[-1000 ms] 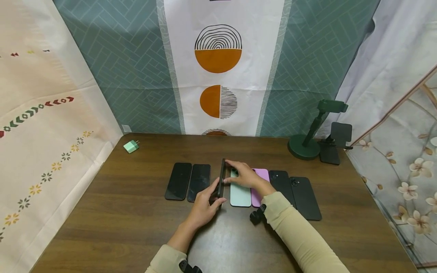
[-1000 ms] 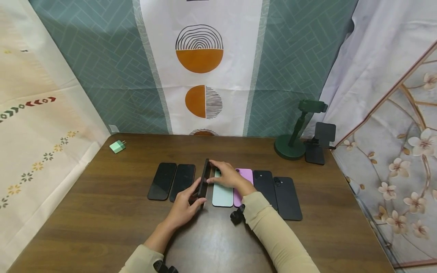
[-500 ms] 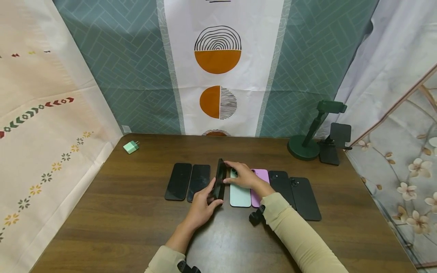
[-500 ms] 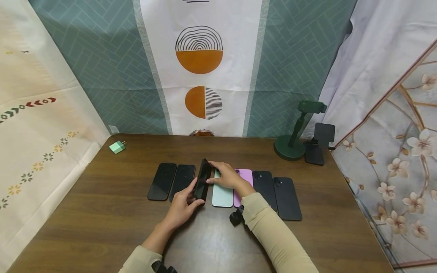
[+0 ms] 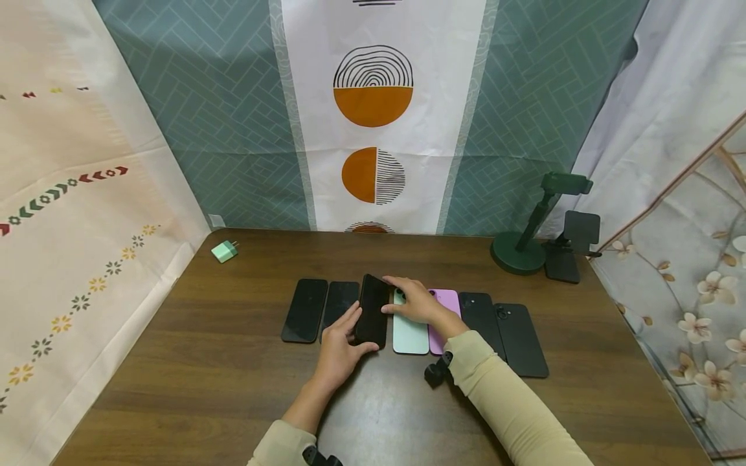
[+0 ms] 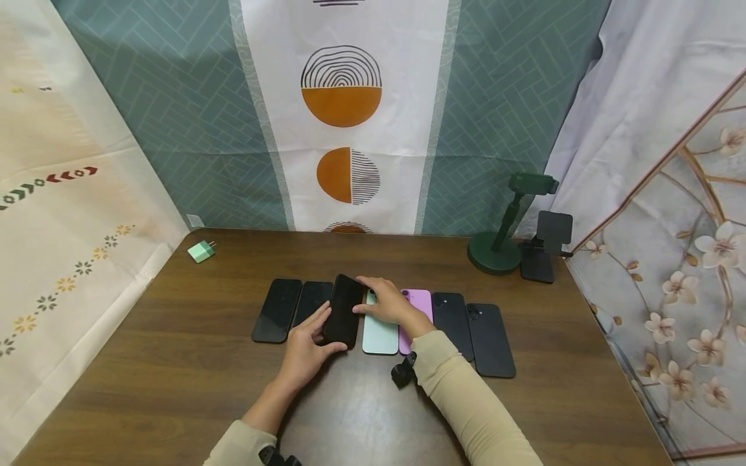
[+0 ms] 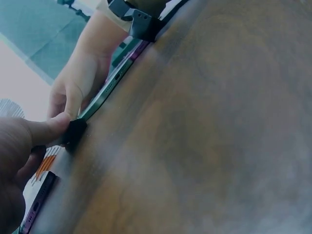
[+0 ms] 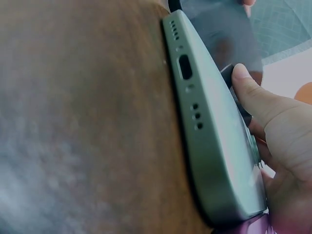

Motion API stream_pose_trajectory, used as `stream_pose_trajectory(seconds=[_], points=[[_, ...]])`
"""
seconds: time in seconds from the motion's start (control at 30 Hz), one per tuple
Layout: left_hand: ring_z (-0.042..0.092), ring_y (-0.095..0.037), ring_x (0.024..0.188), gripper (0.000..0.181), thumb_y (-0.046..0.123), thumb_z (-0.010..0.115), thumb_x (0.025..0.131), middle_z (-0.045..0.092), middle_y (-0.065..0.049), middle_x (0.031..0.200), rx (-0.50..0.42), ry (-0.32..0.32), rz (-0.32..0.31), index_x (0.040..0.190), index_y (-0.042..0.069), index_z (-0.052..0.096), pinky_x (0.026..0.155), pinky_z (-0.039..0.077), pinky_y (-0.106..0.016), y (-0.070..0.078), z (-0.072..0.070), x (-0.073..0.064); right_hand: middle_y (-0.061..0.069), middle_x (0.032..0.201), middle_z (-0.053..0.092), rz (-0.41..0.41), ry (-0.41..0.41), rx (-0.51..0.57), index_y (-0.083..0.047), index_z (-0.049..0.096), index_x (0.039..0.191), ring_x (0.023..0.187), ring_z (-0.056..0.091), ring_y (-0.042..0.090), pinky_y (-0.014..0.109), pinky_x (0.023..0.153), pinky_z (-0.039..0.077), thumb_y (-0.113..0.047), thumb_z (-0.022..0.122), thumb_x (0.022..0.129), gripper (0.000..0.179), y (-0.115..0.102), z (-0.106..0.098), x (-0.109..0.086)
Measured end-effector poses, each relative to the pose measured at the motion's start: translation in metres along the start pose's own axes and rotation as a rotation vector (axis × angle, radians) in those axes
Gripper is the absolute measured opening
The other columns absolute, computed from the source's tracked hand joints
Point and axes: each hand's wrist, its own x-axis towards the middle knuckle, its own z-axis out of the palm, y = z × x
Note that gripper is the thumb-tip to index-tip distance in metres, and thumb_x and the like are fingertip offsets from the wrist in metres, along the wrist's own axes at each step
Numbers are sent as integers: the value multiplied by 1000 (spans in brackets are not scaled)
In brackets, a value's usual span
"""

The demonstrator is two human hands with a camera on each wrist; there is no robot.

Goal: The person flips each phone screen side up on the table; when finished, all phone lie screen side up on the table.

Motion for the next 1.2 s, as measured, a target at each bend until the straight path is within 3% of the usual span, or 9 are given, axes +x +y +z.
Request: stream_pose_trajectory(seconds=[0.2,0.4,0.87,1.2], points=[[54,-38,131,67,22,92,67,57,-22,141,263,-28,36,126,-2,70,101,45,-65,-2,-1,-1,13,151,50,-10,-4,6,-8,46,152,139,47,33,52,114,37,-33,78,90,74,2,-1,-1],[53,-37,133,64,33,90,69,60,-23,137,408,-75,75,121,-1,73,108,41,-57,-3,-1,-1,13,151,51,-20,-2,3,-8,47,152,139,46,34,53,113,37,-33,78,90,73,3,-2,-2],[53,-39,133,64,38,90,71,59,-22,139,454,-120,7,120,0,73,111,40,-54,-1,-2,-2,13,150,51,-39,-12,-1,-5,46,152,140,46,33,53,114,37,-33,78,91,74,1,-4,-5],[49,-36,137,66,44,85,79,59,-18,141,465,-118,45,127,1,70,117,32,-51,4,-1,2,14,153,47,11,39,12,-5,41,154,142,42,35,55,113,37,-35,75,93,76,0,-12,-12]])
